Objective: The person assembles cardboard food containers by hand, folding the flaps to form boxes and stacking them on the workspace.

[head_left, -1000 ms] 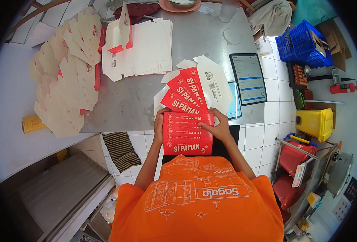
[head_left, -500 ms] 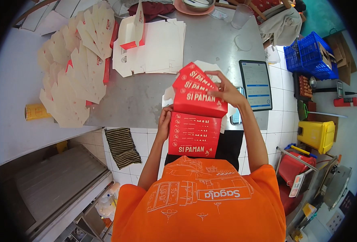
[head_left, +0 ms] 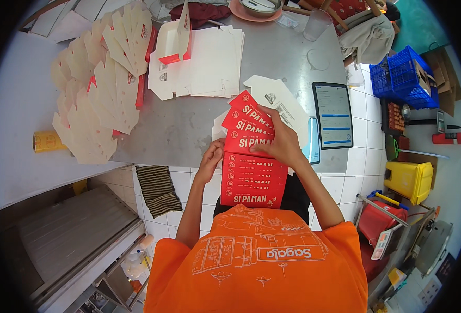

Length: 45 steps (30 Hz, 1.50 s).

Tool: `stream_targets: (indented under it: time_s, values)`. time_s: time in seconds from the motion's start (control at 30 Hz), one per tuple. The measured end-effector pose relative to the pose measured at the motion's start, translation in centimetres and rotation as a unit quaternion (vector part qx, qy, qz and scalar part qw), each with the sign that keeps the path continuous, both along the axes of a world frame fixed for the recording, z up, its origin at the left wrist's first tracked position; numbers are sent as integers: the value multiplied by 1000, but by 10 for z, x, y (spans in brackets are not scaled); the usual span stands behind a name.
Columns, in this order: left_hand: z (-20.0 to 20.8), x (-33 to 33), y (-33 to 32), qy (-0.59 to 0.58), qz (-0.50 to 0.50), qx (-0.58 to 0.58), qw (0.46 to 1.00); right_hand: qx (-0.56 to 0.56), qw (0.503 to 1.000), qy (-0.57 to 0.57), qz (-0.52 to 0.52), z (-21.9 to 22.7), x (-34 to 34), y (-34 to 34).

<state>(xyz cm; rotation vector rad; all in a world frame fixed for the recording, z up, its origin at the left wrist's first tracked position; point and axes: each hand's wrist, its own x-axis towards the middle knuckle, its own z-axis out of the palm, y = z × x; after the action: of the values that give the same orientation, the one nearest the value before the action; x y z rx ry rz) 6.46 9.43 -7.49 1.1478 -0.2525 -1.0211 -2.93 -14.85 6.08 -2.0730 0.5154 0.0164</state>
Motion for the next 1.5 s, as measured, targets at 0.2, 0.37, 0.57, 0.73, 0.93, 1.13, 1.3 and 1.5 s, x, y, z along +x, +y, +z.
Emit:
stream_targets:
  time_s: [0.2,0.37,0.57,0.73,0.93,1.13,1.3,1.5]
  values:
    - [-3,8,7,-75,-60,25,995,-16,1000,-6,8,-22,-9,-1]
    - [-11,1,6,-57,-45,4,997,-9,1000,19,12,-17,-8,0]
    - [-8,-17,-1,-10,58,-23,998,-31,998,40,37,-18,-7,-1]
    - [-11,-20,-3,42,56,-74,995,-26,996,48,72,-17,-7,-1]
    - [1,-9,-3,38,16,-44,998,48,991,-19,127,-24,-16,-13]
    - [45,8,-25,-328,164,139,920,148,965,-168,-133,-54,-67,-6]
    - [117,-5,-84,-655,-23,89,750,232,927,-179,-234,-82,-116,51]
    - [93,-27,-139,-711,-174,12,681,195,923,-210,-256,-83,-111,40]
